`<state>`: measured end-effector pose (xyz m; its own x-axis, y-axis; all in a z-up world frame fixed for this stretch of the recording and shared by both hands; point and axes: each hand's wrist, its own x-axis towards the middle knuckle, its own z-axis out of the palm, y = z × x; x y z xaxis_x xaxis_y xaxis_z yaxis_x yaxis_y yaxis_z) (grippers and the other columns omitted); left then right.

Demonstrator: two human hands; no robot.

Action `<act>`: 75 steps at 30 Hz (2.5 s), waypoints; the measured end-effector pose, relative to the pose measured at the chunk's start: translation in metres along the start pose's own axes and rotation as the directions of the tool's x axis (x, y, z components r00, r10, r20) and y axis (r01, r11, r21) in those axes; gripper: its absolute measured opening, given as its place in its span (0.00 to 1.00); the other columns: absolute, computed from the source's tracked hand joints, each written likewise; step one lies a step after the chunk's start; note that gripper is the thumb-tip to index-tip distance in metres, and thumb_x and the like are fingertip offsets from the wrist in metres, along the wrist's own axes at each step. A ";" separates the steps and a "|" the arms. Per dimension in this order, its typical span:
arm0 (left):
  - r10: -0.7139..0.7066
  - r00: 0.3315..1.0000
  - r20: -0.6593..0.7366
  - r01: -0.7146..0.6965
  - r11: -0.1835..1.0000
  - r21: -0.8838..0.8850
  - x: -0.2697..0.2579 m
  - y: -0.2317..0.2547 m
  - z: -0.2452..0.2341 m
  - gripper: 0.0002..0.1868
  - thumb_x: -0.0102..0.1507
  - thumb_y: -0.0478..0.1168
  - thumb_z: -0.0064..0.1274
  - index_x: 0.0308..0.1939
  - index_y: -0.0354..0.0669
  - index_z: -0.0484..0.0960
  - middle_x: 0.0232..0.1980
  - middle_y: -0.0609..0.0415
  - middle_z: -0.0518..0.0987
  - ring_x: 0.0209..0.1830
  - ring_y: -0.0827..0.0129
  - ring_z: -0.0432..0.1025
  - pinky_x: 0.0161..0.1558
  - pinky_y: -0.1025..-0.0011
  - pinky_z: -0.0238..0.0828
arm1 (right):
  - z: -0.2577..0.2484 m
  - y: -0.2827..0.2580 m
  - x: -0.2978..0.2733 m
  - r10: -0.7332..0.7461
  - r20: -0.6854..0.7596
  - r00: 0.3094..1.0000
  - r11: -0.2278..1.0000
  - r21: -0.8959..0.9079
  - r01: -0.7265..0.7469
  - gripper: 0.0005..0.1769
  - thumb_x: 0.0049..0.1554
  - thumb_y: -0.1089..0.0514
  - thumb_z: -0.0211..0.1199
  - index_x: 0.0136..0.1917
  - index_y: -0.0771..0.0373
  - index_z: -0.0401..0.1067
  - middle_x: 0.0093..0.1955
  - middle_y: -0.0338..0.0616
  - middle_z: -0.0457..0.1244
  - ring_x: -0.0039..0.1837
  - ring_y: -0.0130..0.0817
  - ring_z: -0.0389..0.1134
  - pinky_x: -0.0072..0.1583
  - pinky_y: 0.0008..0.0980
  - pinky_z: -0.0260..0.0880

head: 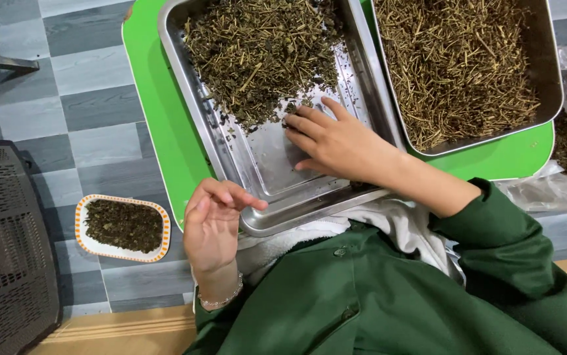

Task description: Sorting dried tea leaves by hand to remove stems and debris

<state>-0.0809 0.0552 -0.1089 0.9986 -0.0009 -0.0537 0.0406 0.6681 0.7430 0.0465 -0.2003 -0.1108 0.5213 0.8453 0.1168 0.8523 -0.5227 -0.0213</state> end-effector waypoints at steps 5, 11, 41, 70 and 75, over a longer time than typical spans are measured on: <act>-0.005 1.000 -0.010 0.005 1.000 0.012 0.000 0.000 -0.002 0.15 0.71 0.47 0.34 0.39 0.38 0.66 0.39 0.29 0.77 0.41 0.33 0.80 0.50 0.55 0.78 | -0.007 0.000 0.006 0.043 -0.010 0.999 0.999 -0.024 -0.043 0.38 0.56 0.31 0.63 0.70 0.56 0.68 0.75 0.48 0.57 0.76 0.44 0.58 0.71 0.54 0.58; -0.013 1.000 -0.014 0.014 0.999 0.040 0.001 -0.003 -0.001 0.16 0.71 0.47 0.34 0.39 0.37 0.66 0.39 0.29 0.77 0.42 0.33 0.81 0.50 0.56 0.78 | -0.016 0.002 -0.001 0.027 0.055 0.998 0.997 0.069 -0.031 0.36 0.57 0.33 0.62 0.69 0.58 0.69 0.73 0.49 0.60 0.74 0.43 0.61 0.69 0.50 0.60; -0.023 0.969 0.248 -0.195 0.550 0.812 0.058 0.030 0.033 0.07 0.64 0.37 0.58 0.45 0.41 0.85 0.44 0.50 0.85 0.45 0.62 0.81 0.49 0.69 0.76 | -0.028 0.009 -0.022 0.014 0.113 0.994 0.950 0.308 -0.048 0.42 0.58 0.34 0.62 0.74 0.66 0.64 0.75 0.61 0.58 0.78 0.54 0.57 0.72 0.58 0.59; -0.245 0.897 0.369 -0.418 -0.196 0.887 0.097 -0.024 0.034 0.19 0.67 0.35 0.42 0.60 0.33 0.78 0.42 0.47 0.76 0.48 0.57 0.70 0.51 0.60 0.68 | -0.017 0.003 -0.030 0.117 -0.005 0.993 0.929 0.354 -0.108 0.30 0.65 0.45 0.59 0.73 0.66 0.67 0.74 0.60 0.60 0.77 0.55 0.59 0.74 0.49 0.59; -0.415 0.878 0.240 -0.283 -0.045 0.958 0.103 -0.013 0.047 0.17 0.68 0.40 0.43 0.54 0.41 0.83 0.43 0.50 0.76 0.49 0.61 0.68 0.57 0.57 0.64 | -0.015 0.005 -0.035 0.278 -0.023 0.960 0.853 0.465 -0.236 0.16 0.67 0.59 0.57 0.67 0.61 0.73 0.69 0.46 0.66 0.70 0.44 0.67 0.69 0.39 0.68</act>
<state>0.0228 0.0113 -0.0928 0.8680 -0.4566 -0.1954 -0.2509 -0.7427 0.6209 0.0315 -0.2341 -0.0996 0.7369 0.6637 0.1287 0.6238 -0.5941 -0.5078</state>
